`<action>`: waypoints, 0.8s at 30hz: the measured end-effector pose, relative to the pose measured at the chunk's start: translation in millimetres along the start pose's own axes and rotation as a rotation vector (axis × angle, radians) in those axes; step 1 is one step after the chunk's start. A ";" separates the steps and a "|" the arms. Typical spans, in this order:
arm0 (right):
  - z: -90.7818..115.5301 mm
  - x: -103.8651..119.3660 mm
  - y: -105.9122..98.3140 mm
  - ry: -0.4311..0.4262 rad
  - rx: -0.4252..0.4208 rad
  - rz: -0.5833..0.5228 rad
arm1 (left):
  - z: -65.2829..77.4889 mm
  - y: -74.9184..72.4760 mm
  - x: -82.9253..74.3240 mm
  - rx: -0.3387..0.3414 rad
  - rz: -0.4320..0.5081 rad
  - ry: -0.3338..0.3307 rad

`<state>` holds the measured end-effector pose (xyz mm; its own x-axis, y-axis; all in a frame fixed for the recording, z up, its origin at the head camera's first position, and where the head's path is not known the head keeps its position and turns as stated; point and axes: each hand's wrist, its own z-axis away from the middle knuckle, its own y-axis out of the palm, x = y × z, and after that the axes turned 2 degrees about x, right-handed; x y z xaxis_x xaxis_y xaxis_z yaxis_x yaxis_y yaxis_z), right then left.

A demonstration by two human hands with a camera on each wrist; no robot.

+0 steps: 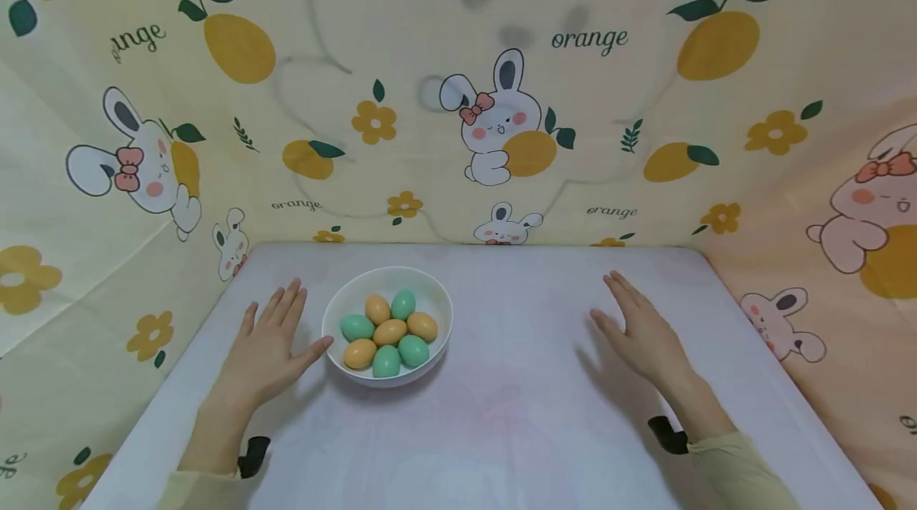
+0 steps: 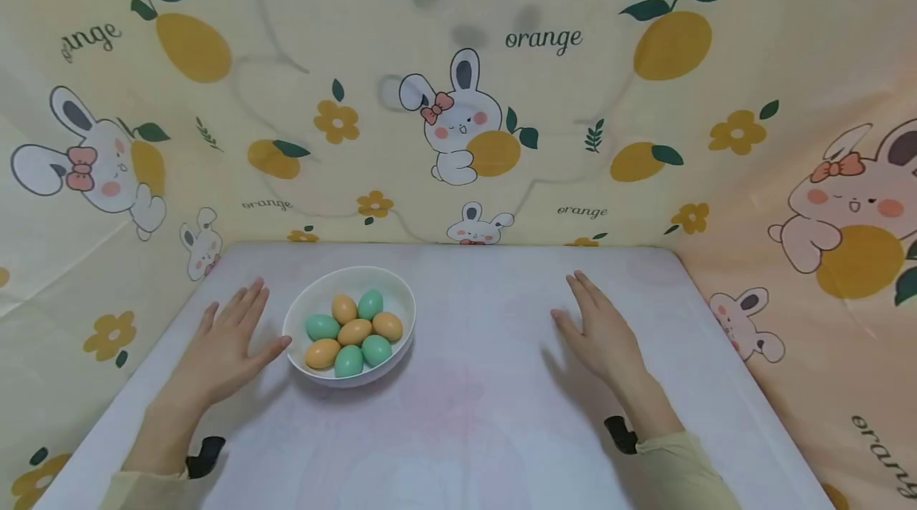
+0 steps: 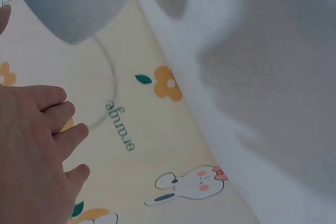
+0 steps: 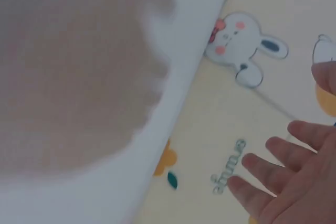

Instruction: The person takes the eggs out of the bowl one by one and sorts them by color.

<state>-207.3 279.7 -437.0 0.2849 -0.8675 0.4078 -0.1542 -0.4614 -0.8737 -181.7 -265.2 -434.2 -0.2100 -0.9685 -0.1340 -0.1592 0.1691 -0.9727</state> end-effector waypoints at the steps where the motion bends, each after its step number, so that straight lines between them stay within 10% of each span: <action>1: -1.5 2.6 1.4 -0.003 -0.010 -0.018 | 0.8 1.2 -0.9 0.008 -0.003 0.004; 10: -16.4 33.3 11.7 -0.062 -0.086 -0.181 | 3.5 8.2 -12.5 0.031 0.021 0.045; 24: -48.8 94.5 37.9 -0.200 0.029 -0.352 | 8.0 16.4 -21.1 0.108 0.066 0.020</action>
<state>-232.4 171.1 -418.6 0.4940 -0.6029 0.6264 0.0113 -0.7160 -0.6980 -172.2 -243.4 -448.9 -0.2359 -0.9519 -0.1955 -0.0400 0.2105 -0.9768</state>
